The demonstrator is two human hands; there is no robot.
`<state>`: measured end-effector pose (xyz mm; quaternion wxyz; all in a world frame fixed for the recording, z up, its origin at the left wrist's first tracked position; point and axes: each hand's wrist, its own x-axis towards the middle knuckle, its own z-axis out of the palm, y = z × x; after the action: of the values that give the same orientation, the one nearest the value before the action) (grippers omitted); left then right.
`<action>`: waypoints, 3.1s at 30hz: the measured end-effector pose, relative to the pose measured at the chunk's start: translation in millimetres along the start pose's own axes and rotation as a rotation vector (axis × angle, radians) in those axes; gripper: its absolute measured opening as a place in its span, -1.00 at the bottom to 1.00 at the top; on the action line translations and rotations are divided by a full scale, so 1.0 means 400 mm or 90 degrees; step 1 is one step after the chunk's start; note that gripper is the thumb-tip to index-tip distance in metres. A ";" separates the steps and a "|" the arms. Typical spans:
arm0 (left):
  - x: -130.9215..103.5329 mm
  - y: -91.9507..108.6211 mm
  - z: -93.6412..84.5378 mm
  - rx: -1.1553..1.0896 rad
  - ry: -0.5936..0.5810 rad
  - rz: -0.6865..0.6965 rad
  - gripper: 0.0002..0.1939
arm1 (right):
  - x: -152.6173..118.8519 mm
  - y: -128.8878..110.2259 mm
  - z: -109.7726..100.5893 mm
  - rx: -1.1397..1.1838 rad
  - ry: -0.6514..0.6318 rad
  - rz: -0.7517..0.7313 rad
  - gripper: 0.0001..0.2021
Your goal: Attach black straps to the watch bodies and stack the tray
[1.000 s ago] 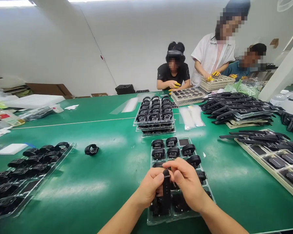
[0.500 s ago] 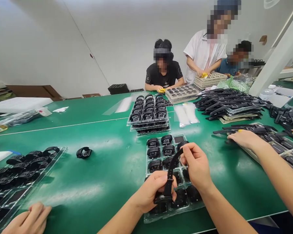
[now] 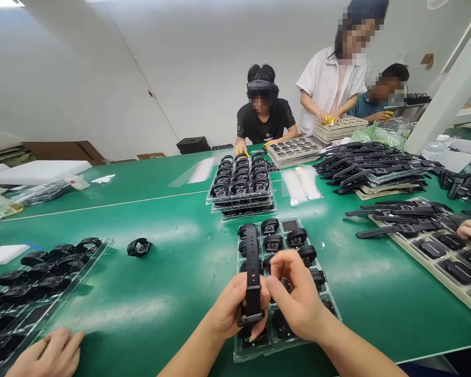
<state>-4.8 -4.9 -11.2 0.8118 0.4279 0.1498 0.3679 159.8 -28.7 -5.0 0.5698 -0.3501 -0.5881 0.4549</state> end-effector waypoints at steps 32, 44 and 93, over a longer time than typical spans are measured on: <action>0.005 0.032 0.026 0.956 0.221 0.561 -0.93 | 0.014 0.002 0.005 -0.145 0.053 0.056 -0.59; 0.005 0.034 0.030 0.978 0.210 0.564 -0.90 | 0.011 0.016 0.010 -0.036 0.128 0.135 -0.52; 0.002 0.060 0.014 0.104 0.248 0.188 -0.64 | 0.045 -0.013 -0.049 -0.299 -0.089 0.027 -0.74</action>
<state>-12.5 1.2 11.4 0.6680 0.4307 0.2685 0.5442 177.9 -11.0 4.9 0.4210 -0.4529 -0.7080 0.3411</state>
